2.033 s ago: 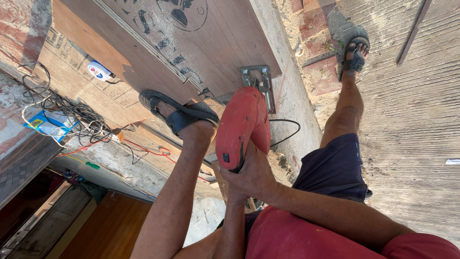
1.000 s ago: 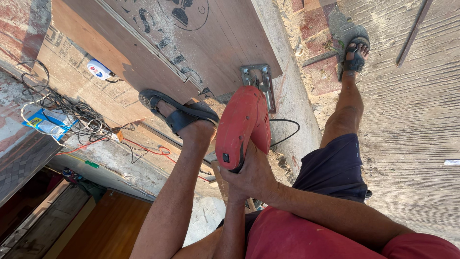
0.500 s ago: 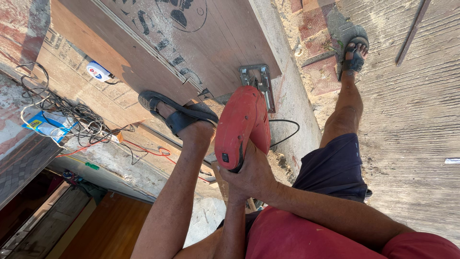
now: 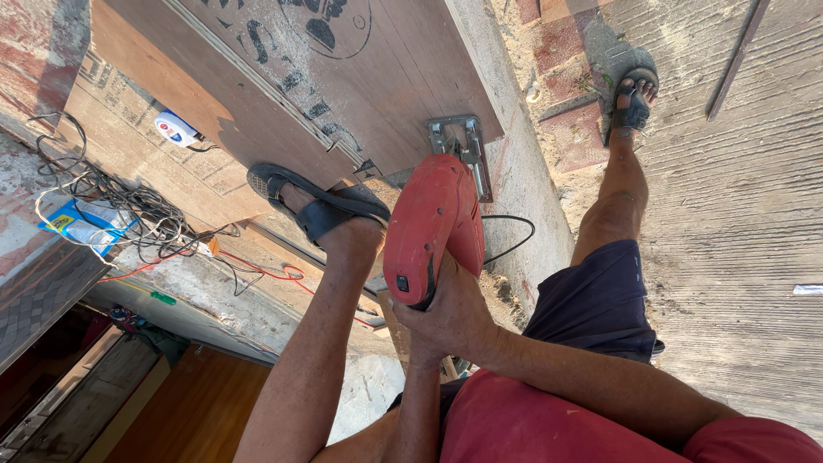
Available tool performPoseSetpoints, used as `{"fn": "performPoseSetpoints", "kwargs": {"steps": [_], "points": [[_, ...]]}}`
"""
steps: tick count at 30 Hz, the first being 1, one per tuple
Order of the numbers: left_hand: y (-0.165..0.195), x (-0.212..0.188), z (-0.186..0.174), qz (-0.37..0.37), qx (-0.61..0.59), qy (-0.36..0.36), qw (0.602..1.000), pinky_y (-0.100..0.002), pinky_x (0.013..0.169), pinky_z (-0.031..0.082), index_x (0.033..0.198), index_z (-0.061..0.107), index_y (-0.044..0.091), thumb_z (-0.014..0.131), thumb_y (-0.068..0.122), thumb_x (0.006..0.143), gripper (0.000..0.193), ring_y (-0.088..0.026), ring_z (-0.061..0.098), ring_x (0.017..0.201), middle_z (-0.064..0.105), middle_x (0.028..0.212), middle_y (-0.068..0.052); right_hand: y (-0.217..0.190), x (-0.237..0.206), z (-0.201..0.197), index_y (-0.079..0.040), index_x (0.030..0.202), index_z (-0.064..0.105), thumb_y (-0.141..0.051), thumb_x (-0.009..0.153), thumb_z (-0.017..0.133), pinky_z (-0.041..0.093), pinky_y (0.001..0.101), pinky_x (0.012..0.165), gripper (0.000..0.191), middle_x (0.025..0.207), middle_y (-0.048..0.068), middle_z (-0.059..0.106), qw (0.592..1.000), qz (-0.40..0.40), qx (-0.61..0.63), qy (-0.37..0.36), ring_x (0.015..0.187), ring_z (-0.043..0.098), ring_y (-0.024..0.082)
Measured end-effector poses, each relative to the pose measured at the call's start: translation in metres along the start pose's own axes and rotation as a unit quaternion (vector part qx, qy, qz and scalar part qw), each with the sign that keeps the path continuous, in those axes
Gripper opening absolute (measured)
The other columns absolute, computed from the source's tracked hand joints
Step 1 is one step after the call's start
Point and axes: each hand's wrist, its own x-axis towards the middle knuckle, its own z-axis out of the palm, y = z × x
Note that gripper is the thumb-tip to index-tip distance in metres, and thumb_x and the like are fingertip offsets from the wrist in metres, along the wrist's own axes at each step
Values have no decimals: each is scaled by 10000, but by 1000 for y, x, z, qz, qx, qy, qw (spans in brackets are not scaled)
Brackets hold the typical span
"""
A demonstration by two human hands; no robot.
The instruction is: The person wipes a red jigsaw with a cloth, moves a wood board on the ground, then holds the jigsaw with both hands against a metal bracket fixed to a board on the concrete floor, keeping it pressed in place for the rest of the clip.
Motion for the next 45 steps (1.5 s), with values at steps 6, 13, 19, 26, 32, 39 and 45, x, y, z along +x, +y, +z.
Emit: {"fn": "performPoseSetpoints", "kwargs": {"steps": [6,13,19,26,32,39,45], "points": [[11,2,2,0,7,11,1000,-388,1134,475,1510,399,78,629,228,1035,549,-202,541,1384,518,1504,-93,-2,0,-2,-59,1298,514,-245,780,808,609,423,872,624,1100,138,727,1000,5,7,-5,1015,759,306],[7,2,4,6,20,21,1000,-396,1102,500,1489,410,72,653,224,1019,551,-202,560,1353,536,1464,-94,-1,1,-2,-61,1300,520,-241,781,804,608,427,880,619,1107,135,730,1000,5,-2,-6,1022,756,299],[1,1,4,1,-6,20,1000,-385,1108,500,1494,411,71,633,219,1039,528,-192,559,1356,533,1475,-93,-1,3,-1,-56,1312,511,-253,774,811,605,428,885,646,1119,140,721,1000,5,-1,-13,1029,750,299],[6,3,3,6,34,13,999,-373,1107,494,1495,404,69,621,213,1039,525,-190,549,1361,526,1477,-96,-4,4,-1,-47,1353,504,-264,775,823,598,434,908,696,1162,158,712,1000,2,-1,-5,1071,737,312],[5,2,6,30,62,51,996,-370,1064,517,1464,441,66,659,208,1011,522,-188,599,1303,575,1417,-90,-4,4,-3,-53,1326,522,-263,773,821,609,421,911,662,1156,142,727,1000,10,2,-12,1065,752,304],[-4,2,9,77,169,66,980,-375,1121,481,1512,378,59,602,205,1066,520,-190,557,1362,528,1490,-94,-6,4,-4,-48,1346,497,-269,768,837,596,430,907,706,1162,155,718,1000,-1,-1,-7,1066,742,322],[9,4,1,15,26,23,999,-404,1078,514,1487,411,62,687,237,992,594,-219,574,1335,548,1444,-113,-9,6,-3,-57,1354,498,-281,764,833,601,421,909,715,1170,147,718,1000,20,5,-16,1070,748,305]]}}
